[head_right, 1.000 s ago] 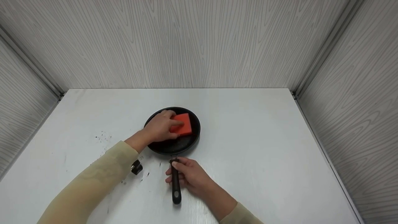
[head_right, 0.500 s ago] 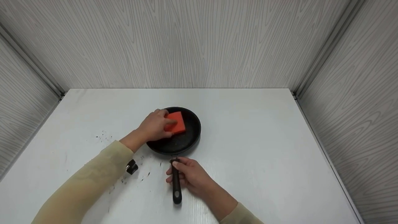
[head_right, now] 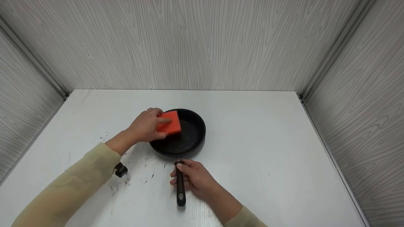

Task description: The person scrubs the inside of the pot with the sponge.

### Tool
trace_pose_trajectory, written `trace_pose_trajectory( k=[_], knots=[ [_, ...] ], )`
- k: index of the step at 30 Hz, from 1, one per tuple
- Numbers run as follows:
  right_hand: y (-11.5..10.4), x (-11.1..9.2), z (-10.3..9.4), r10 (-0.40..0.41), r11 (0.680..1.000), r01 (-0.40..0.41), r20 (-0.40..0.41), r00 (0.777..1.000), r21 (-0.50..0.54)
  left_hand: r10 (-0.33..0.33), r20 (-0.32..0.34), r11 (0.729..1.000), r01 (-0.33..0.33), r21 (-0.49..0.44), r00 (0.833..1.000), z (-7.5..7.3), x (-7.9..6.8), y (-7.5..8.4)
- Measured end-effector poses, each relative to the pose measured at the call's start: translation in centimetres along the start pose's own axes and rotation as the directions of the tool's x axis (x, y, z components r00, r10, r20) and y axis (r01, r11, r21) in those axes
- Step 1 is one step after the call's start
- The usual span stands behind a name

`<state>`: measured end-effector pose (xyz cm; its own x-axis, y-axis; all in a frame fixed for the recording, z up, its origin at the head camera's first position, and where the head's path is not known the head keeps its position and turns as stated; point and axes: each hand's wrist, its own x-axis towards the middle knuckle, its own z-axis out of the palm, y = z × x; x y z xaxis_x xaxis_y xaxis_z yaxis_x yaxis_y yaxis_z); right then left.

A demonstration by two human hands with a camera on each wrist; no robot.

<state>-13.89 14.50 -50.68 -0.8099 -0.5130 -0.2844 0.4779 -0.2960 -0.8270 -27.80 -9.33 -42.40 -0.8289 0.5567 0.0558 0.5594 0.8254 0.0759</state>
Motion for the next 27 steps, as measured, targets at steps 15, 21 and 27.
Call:
trace_pose_trajectory(
  k=[15,21,27],
  knots=[
    [0.1,0.0,-0.2,-0.012,0.999,0.012,0.004,1.000,-0.032,-0.026,-0.034,0.984,0.019,-0.179,0.999,-1.4,-4.5,-4.2],
    [0.1,0.1,-0.2,-0.013,0.999,0.013,-0.010,1.000,-0.033,-0.050,-0.033,0.976,0.041,-0.215,0.998,-1.6,-6.0,-5.1],
    [0.0,0.1,-0.1,-0.014,0.999,0.014,-0.011,1.000,-0.049,-0.089,-0.030,0.970,0.080,-0.229,0.996,-1.2,-7.3,-6.4]
  ],
)
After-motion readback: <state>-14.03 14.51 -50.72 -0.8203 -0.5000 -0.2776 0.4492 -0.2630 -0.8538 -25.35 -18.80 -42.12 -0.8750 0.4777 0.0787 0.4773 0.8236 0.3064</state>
